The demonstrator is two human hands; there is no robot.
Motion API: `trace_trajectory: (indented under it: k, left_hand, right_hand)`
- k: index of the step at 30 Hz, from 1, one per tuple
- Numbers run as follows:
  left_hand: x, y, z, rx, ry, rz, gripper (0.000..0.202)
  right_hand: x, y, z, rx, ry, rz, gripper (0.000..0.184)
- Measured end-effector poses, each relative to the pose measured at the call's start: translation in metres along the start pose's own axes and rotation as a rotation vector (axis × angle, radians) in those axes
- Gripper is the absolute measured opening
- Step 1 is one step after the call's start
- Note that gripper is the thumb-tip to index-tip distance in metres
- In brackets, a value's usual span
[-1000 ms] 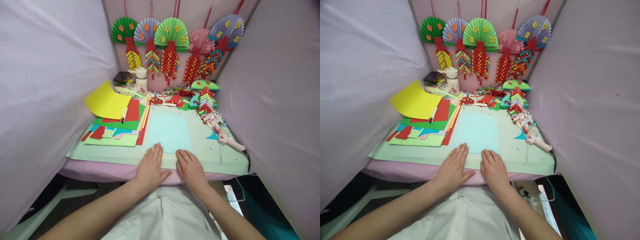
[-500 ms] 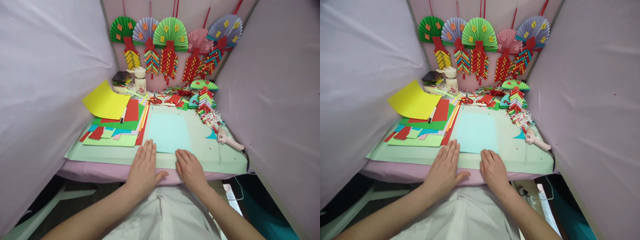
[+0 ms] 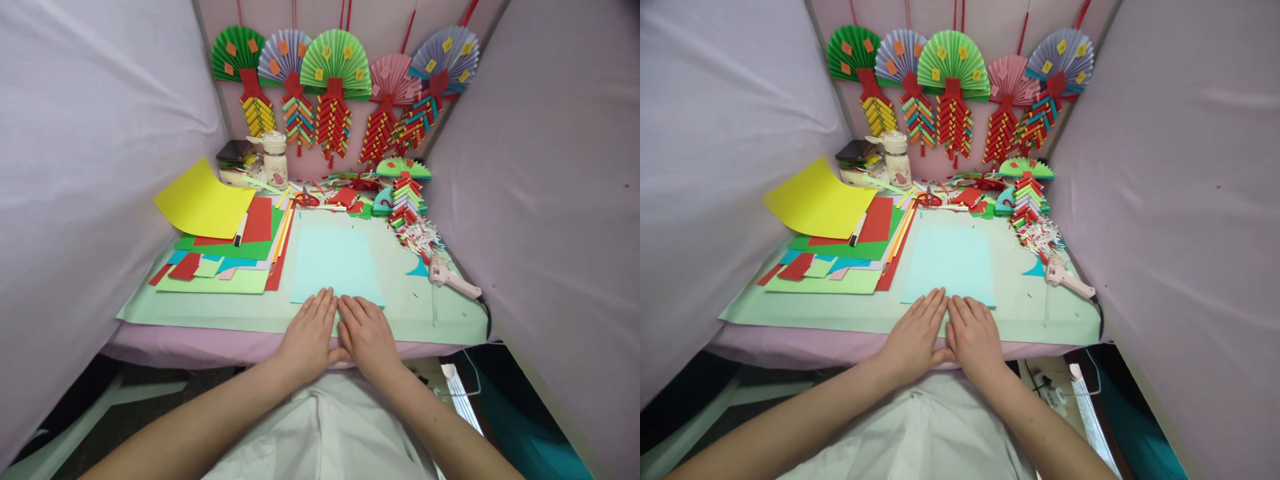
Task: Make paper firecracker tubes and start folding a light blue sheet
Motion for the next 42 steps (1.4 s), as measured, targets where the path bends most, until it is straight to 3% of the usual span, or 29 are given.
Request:
trace_trajectory:
  k: [5, 18, 26, 31, 37, 42]
  left_hand:
    - [0.0, -0.001, 0.001, -0.005, -0.008, -0.001, 0.095]
    - [0.0, -0.001, -0.002, -0.008, 0.004, -0.024, 0.095]
    - [0.005, -0.003, -0.004, -0.013, 0.011, -0.026, 0.098]
    - [0.01, -0.006, -0.003, 0.009, 0.001, -0.011, 0.097]
    - [0.022, -0.012, -0.002, -0.004, -0.014, 0.029, 0.092]
    - [0.008, -0.006, -0.002, -0.007, -0.038, -0.056, 0.093]
  right_hand:
    - [0.005, 0.004, 0.003, -0.047, 0.032, 0.038, 0.038]
    - [0.046, 0.053, -0.012, -0.048, 0.167, 0.216, 0.036]
    - [0.038, 0.036, -0.018, 0.001, 0.098, 0.173, 0.044]
    - [0.023, 0.019, -0.007, -0.043, -0.001, 0.057, 0.039]
    - [0.021, 0.018, -0.001, -0.059, -0.002, 0.034, 0.036]
    - [0.021, 0.019, -0.002, -0.048, 0.008, 0.036, 0.037]
Point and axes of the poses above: each hand's wrist, its own y-axis away from the middle knuckle, its own z-axis out of the palm, x = y × z, the point moved 6 cm from there along -y, towards the middle knuckle, and after that the axes turned 12 degrees about -z, right-handed, at the moved point
